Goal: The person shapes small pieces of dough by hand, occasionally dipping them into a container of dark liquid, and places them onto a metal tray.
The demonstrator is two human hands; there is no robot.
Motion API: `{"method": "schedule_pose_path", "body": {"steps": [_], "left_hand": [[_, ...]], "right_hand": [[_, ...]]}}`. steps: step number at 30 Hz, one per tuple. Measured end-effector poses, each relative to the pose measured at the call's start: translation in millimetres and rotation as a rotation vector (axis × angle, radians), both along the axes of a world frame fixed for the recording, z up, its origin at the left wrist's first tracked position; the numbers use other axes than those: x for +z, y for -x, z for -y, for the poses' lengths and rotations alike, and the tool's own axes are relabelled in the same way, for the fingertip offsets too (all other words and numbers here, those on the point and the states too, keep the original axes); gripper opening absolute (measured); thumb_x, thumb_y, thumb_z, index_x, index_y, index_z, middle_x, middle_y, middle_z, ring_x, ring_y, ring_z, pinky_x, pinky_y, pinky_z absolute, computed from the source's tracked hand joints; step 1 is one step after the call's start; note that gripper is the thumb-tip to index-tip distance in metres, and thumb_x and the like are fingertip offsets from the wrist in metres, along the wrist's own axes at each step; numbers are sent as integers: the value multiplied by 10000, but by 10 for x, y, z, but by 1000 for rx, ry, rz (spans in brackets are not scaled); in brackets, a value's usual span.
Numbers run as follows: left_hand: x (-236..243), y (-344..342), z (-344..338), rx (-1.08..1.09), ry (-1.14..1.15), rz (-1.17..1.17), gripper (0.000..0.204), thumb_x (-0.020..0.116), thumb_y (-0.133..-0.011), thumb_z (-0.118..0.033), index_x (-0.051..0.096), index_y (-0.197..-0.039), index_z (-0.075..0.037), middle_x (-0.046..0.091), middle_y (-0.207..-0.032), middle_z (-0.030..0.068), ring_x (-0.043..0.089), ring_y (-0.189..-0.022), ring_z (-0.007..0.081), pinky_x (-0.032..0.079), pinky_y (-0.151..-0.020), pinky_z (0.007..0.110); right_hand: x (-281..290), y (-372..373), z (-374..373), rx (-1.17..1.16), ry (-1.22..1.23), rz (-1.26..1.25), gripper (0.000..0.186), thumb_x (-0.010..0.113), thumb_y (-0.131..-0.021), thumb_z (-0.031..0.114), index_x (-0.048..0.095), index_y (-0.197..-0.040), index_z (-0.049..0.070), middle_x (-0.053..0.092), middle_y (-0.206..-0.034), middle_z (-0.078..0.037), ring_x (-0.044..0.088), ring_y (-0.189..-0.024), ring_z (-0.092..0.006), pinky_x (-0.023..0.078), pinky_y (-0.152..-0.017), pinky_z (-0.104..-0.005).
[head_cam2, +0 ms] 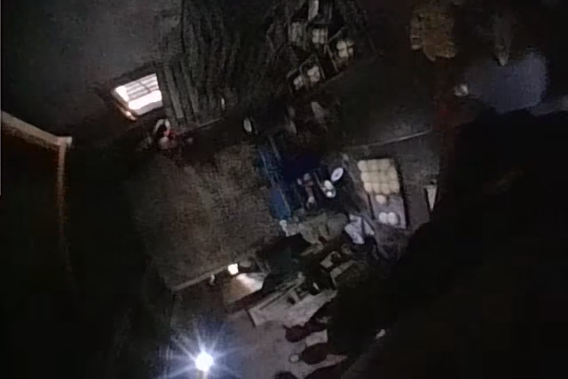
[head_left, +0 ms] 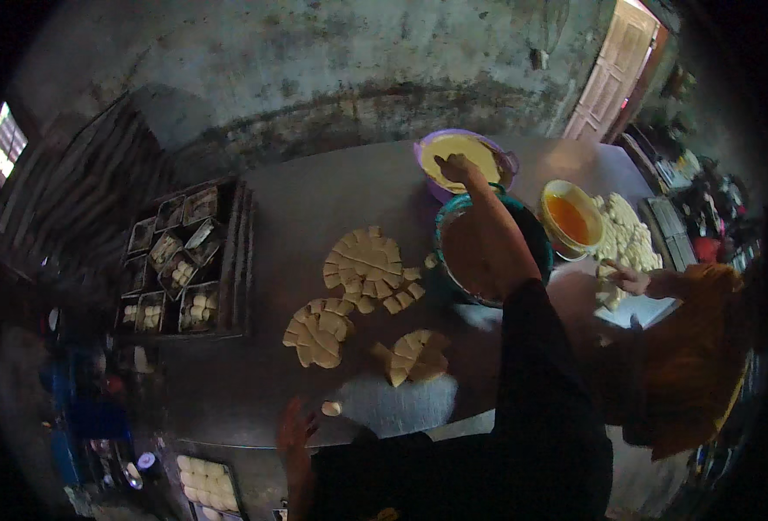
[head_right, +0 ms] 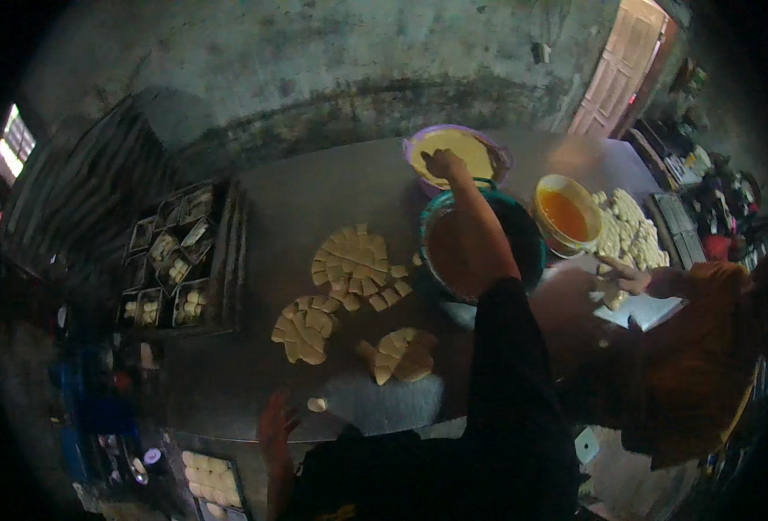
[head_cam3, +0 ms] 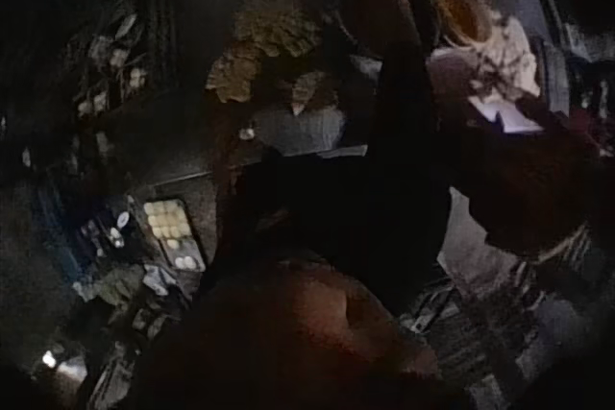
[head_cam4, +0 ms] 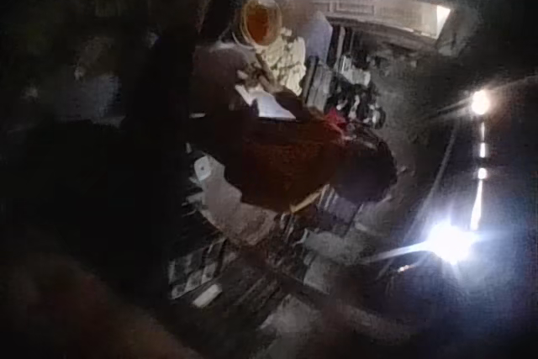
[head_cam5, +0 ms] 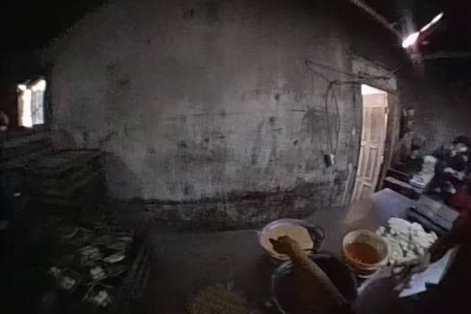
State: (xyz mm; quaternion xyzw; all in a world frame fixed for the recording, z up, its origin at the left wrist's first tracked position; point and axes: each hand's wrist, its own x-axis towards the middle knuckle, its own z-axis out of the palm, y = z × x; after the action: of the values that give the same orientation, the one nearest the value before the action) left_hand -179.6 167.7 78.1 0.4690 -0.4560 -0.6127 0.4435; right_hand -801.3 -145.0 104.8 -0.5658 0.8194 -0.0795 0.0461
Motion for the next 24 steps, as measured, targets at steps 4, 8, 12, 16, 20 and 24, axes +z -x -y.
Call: {"method": "schedule_pose_path", "body": {"steps": [4, 8, 12, 16, 20, 24], "left_hand": [[-55, -288, -154, 245, -120, 156, 576, 491, -999, -423, 412, -1443, -65, 489, -1434, 139, 612, -1126, 310, 483, -937, 421], [-226, -688, -366, 413, -149, 50, 577, 470, -1003, -462, 440, -1417, -62, 504, -1402, 131, 623, -1104, 309, 520, -887, 418], [29, -740, -373, 366, -75, 193, 564, 484, -1000, -439, 445, -1417, -62, 519, -1393, 133, 621, -1116, 303, 524, -888, 415], [-76, -547, 56, 156, 44, 51, 536, 526, -992, -376, 455, -1405, -43, 516, -1406, 149, 614, -1148, 309, 516, -927, 417], [-30, -392, 415, -14, 44, 27, 464, 543, -1003, -270, 471, -1385, -18, 556, -1361, 167, 614, -1167, 307, 509, -958, 423], [508, -181, 516, -183, -17, -124, 422, 519, -1022, -236, 473, -1376, -12, 574, -1326, 164, 616, -1153, 287, 498, -969, 421]], "right_hand": [[-393, 637, 102, 198, -190, -263, 473, 322, -1029, 374, 562, -1345, 118, 655, -1182, -234, 645, -1025, -448, 502, -898, -547], [-530, 684, 325, 134, -98, -168, 453, 326, -1029, 346, 540, -1371, 140, 663, -1153, -240, 657, -1000, -445, 508, -886, -549], [-602, 128, 311, 106, -33, -58, 540, 356, -1017, 446, 649, -1184, 24, 651, -1140, -256, 645, -1009, -449, 496, -902, -529], [-379, 424, 25, -96, 216, 35, 509, 394, -1013, 428, 697, -1071, 23, 689, -796, -215, 659, -854, -429, 520, -819, -463], [66, -542, -230, 68, 295, 224, 353, 467, -973, 242, 629, -1223, 54, 670, -863, -203, 650, -898, -372, 511, -840, -425], [134, -2337, -986, 532, 145, 401, 424, 503, -946, 200, 548, -1343, 57, 610, -1144, -204, 572, -1099, -325, 464, -941, -385]]}}
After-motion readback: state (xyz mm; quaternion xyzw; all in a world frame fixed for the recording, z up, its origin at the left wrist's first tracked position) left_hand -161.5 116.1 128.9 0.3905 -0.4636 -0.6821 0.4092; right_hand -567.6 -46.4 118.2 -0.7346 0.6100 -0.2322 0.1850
